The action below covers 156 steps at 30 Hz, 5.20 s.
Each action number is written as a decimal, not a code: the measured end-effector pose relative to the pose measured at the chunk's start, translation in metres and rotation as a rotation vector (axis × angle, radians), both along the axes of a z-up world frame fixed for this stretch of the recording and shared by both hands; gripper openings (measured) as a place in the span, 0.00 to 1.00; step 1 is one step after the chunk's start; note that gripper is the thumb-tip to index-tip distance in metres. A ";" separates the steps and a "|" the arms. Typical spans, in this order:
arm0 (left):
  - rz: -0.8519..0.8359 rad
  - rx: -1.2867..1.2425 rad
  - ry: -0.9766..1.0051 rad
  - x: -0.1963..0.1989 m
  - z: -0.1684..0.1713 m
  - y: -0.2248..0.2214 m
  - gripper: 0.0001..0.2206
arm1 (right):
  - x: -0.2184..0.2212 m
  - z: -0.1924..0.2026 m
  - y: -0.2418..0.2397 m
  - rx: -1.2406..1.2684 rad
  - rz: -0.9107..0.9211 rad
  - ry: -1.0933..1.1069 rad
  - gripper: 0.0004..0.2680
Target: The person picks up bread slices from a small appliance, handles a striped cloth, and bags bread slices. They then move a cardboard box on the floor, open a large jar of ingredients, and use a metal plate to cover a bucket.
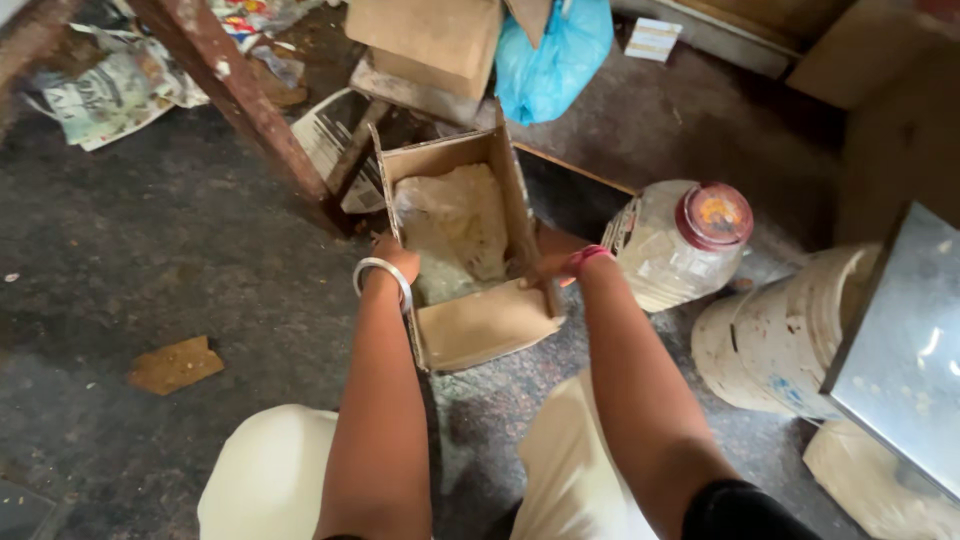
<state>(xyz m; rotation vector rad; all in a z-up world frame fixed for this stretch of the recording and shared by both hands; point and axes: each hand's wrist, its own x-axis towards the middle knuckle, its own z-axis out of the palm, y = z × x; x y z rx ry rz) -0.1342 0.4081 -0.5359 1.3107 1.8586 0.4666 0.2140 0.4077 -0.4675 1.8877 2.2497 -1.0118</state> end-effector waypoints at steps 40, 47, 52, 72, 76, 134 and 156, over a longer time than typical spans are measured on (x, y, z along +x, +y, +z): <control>-0.353 0.288 0.275 0.086 0.133 0.069 0.20 | -0.076 0.020 -0.061 0.028 -0.113 0.376 0.63; 0.009 0.259 0.261 -0.026 0.158 0.062 0.26 | -0.145 0.027 -0.075 -0.197 -0.016 -0.341 0.53; -0.213 -0.271 0.138 -0.024 0.104 0.032 0.44 | -0.088 -0.038 -0.042 -0.022 0.231 0.064 0.40; -0.189 -0.427 0.432 0.104 0.110 -0.011 0.69 | 0.026 0.050 -0.023 0.417 -0.597 -0.470 0.29; -0.209 -0.454 0.433 0.100 0.124 -0.012 0.69 | 0.118 0.092 -0.042 0.511 -1.095 -0.352 0.44; 0.256 -0.160 -0.235 -0.021 -0.113 0.070 0.40 | -0.050 0.070 0.028 0.860 -0.826 1.244 0.25; 0.441 -0.434 -0.951 0.021 -0.059 0.000 0.40 | -0.056 -0.080 -0.063 -0.646 -0.950 1.275 0.29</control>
